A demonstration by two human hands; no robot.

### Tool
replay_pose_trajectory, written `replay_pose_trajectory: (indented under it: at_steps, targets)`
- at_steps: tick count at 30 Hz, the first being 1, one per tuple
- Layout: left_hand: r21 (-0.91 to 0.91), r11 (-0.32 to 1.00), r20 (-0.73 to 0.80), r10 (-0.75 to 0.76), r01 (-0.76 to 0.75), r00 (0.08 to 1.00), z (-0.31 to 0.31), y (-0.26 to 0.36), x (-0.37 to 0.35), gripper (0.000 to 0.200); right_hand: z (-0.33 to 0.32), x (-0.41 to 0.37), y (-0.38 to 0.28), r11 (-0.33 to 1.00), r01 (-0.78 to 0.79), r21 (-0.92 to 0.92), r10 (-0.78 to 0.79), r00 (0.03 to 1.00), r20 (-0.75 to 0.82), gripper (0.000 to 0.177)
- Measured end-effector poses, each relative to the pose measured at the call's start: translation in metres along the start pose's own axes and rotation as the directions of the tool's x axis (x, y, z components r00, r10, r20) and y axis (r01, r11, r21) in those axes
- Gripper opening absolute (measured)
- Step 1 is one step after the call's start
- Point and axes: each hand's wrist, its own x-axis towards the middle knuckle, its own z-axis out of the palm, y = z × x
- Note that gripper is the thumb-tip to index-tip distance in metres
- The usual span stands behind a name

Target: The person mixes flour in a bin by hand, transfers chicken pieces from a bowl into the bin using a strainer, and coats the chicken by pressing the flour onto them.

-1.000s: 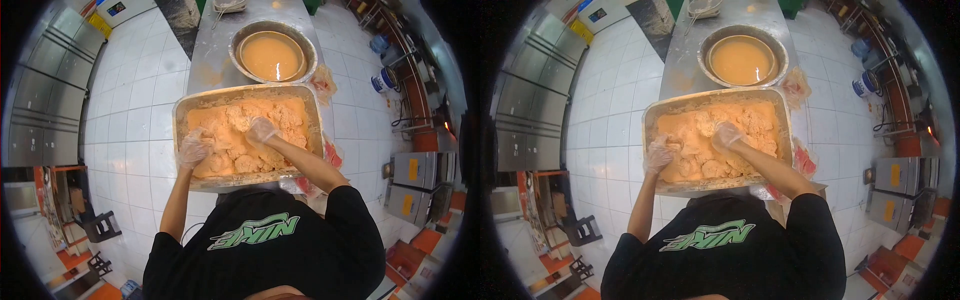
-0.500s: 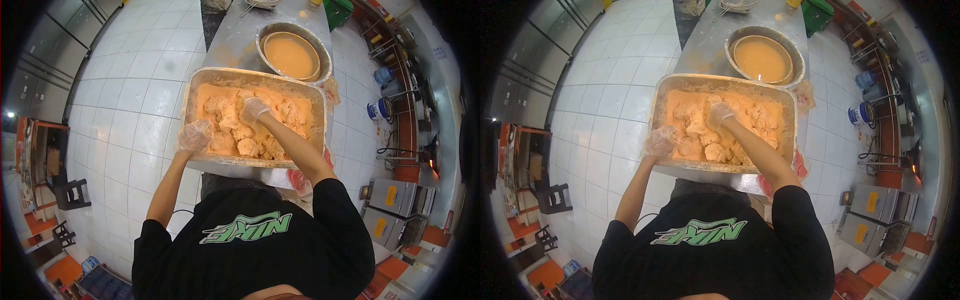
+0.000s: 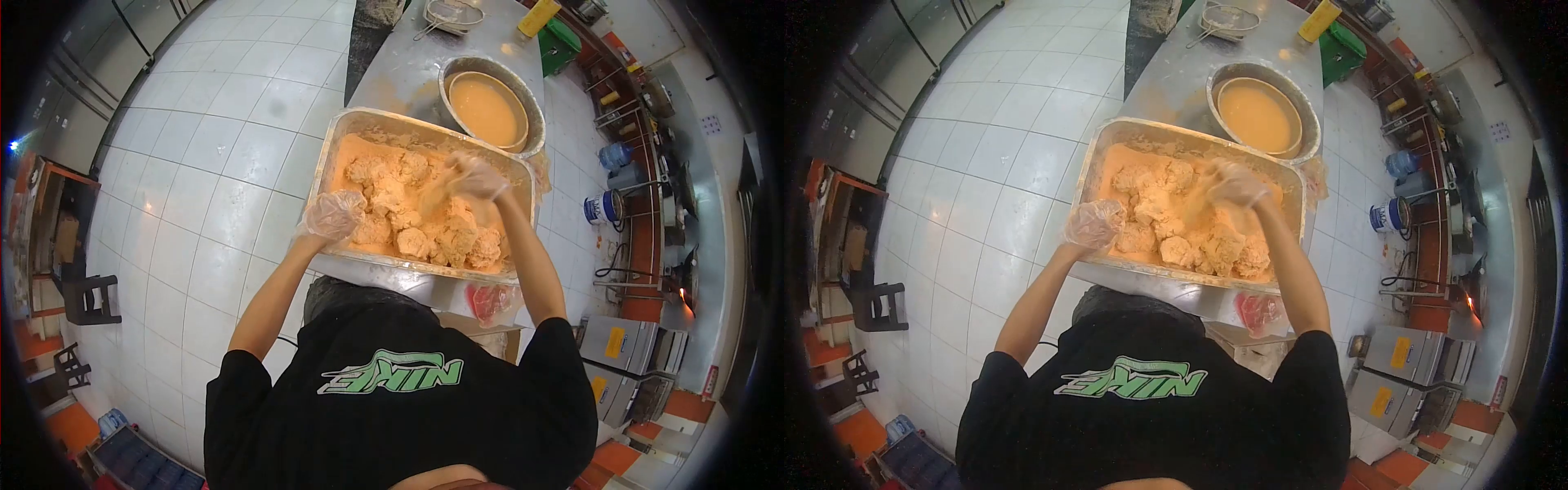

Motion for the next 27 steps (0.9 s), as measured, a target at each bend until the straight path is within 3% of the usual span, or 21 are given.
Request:
replay_pose_trajectory:
  at_steps: [3, 6, 7, 10, 12, 13, 15, 16, 19, 21, 24, 26, 27]
  targets:
    - [-0.059, 0.978, 0.319, -0.172, 0.2, 0.932, 0.005, 0.0, 0.006, 0.036, -0.016, -0.023, -0.017, 0.981, 0.006, -0.194, -0.05, 0.974, -0.222, 0.03]
    - [-0.075, 0.989, 0.272, -0.106, 0.13, 0.957, 0.015, -0.007, 0.006, 0.035, -0.022, -0.009, 0.015, 0.953, -0.067, 0.297, 0.14, 0.963, -0.232, 0.023]
    - [-0.049, 0.984, 0.322, -0.146, 0.17, 0.935, 0.017, -0.006, 0.007, 0.035, -0.023, -0.008, 0.028, 0.984, -0.155, 0.086, 0.177, 0.877, -0.447, 0.017]
    - [0.01, 0.963, 0.423, -0.248, 0.27, 0.871, 0.0, 0.007, 0.022, 0.035, -0.017, -0.017, 0.027, 0.964, -0.059, 0.259, 0.125, 0.961, -0.246, 0.019]
    - [-0.003, 0.951, 0.449, -0.275, 0.31, 0.85, -0.021, 0.021, 0.036, 0.036, -0.023, -0.029, 0.019, 0.953, -0.136, 0.269, 0.217, 0.93, -0.298, 0.019]
    - [0.041, 0.967, 0.488, -0.24, 0.253, 0.839, -0.016, 0.02, 0.038, 0.036, -0.026, -0.034, 0.017, 0.946, -0.176, 0.272, 0.262, 0.911, -0.32, 0.019]
    - [0.13, 0.983, 0.569, -0.181, 0.13, 0.802, -0.004, 0.012, 0.046, 0.035, -0.02, -0.037, 0.032, 0.905, -0.167, 0.391, 0.264, 0.941, -0.21, 0.021]
    - [0.128, 0.988, 0.557, -0.146, 0.089, 0.818, 0.002, 0.01, 0.051, 0.025, -0.019, -0.037, 0.038, 0.88, -0.163, 0.447, 0.256, 0.954, -0.157, 0.022]
    - [0.116, 0.989, 0.579, 0.006, -0.09, 0.815, 0.024, 0.006, 0.065, 0.016, -0.017, -0.045, 0.029, 0.831, -0.04, 0.555, 0.2, 0.952, -0.231, 0.022]
    - [0.085, 0.957, 0.665, 0.153, -0.278, 0.731, 0.053, -0.007, 0.071, 0.016, -0.019, -0.053, 0.011, 0.79, -0.072, 0.609, 0.28, 0.926, -0.254, 0.022]
    - [0.142, 0.93, 0.64, 0.175, -0.34, 0.748, 0.076, -0.008, 0.072, 0.017, -0.022, -0.062, 0.009, 0.602, 0.007, 0.798, 0.324, 0.912, -0.252, 0.021]
    - [0.16, 0.987, 0.364, -0.042, -0.018, 0.93, 0.09, -0.008, 0.069, 0.015, -0.022, -0.068, 0.011, 0.476, 0.05, 0.878, 0.346, 0.907, -0.239, 0.021]
    - [0.129, 0.981, 0.215, -0.169, 0.144, 0.962, 0.097, -0.009, 0.067, 0.015, -0.021, -0.07, 0.012, 0.432, 0.059, 0.9, 0.353, 0.907, -0.229, 0.021]
